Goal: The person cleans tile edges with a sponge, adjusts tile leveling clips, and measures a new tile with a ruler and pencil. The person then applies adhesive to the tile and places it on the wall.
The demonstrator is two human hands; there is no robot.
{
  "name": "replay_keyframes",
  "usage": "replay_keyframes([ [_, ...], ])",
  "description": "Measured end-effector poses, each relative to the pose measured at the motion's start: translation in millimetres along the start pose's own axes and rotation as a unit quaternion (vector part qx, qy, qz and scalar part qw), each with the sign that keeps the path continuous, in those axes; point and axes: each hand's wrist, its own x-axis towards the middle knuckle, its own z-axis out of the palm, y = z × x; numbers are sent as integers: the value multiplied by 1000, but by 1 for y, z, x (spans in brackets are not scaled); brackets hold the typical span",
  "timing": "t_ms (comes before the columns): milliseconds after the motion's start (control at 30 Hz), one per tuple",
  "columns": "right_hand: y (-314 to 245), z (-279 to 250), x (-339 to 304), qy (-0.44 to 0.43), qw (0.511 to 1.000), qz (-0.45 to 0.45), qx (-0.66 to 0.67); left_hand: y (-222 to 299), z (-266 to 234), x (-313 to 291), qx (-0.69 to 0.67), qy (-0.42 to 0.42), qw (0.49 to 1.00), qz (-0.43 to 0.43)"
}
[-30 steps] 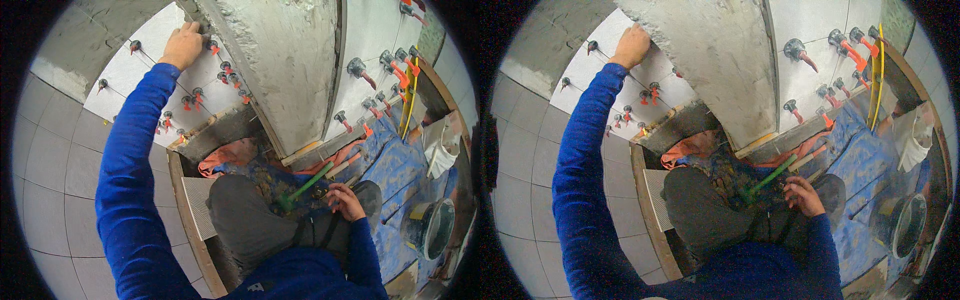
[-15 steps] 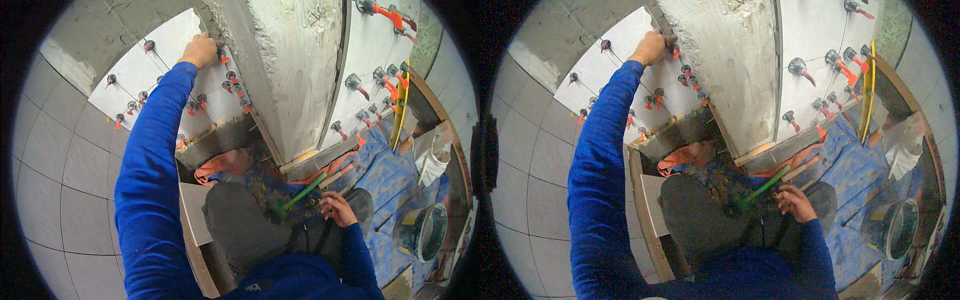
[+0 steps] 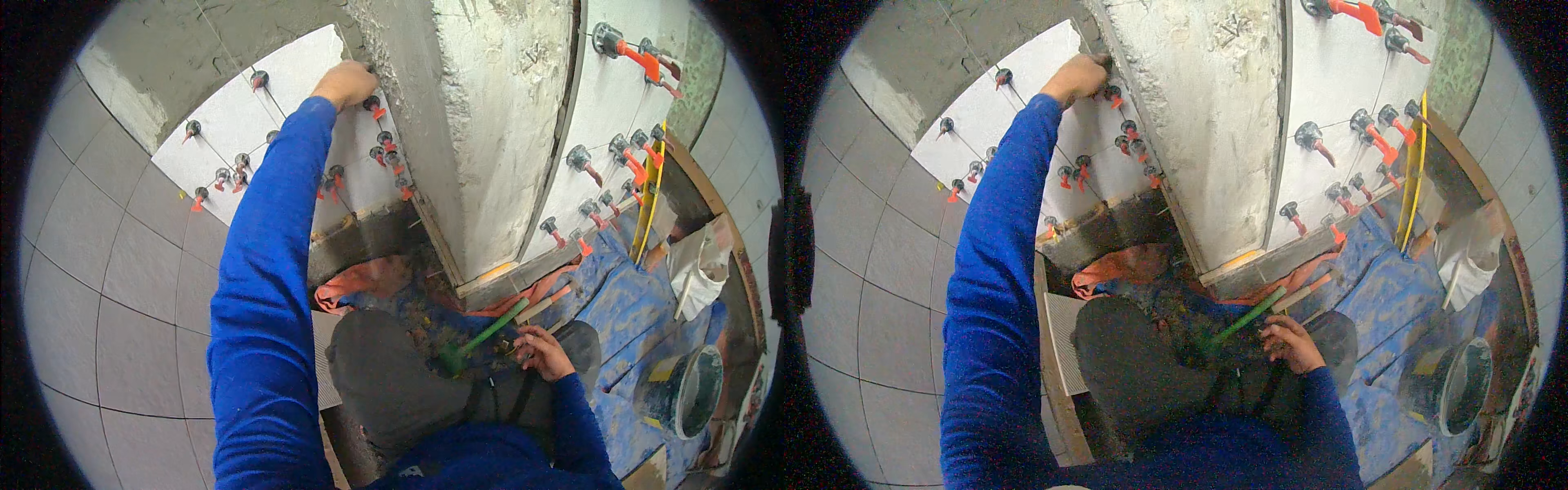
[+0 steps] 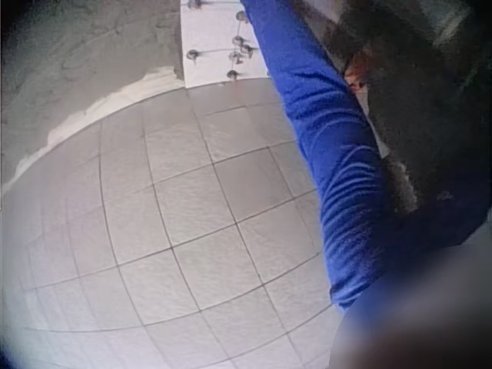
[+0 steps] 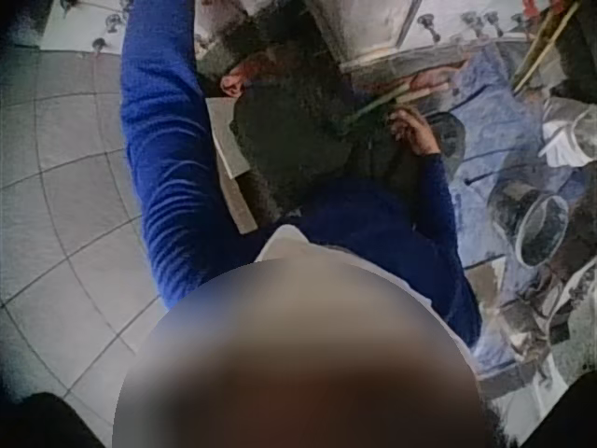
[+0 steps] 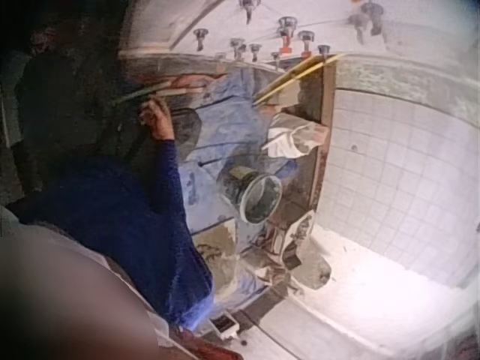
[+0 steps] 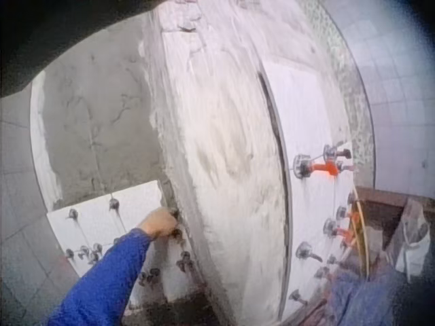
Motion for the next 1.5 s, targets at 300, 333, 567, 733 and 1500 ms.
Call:
replay_keyframes([
  [300,1,-9,-4,-5,1000,-13,23,-11,-20,-153,-438,303,836,-134],
  [333,1,-10,-5,-6,999,-16,27,-10,-8,-173,-455,330,819,-115],
  [567,-1,-8,-16,-5,999,-28,21,-20,123,-349,-528,290,716,-353],
  [733,4,-7,-23,9,999,-36,-1,-7,221,-473,-634,227,574,-466],
  [1500,10,-21,-55,156,987,-40,2,39,467,-658,-489,13,631,-602],
])
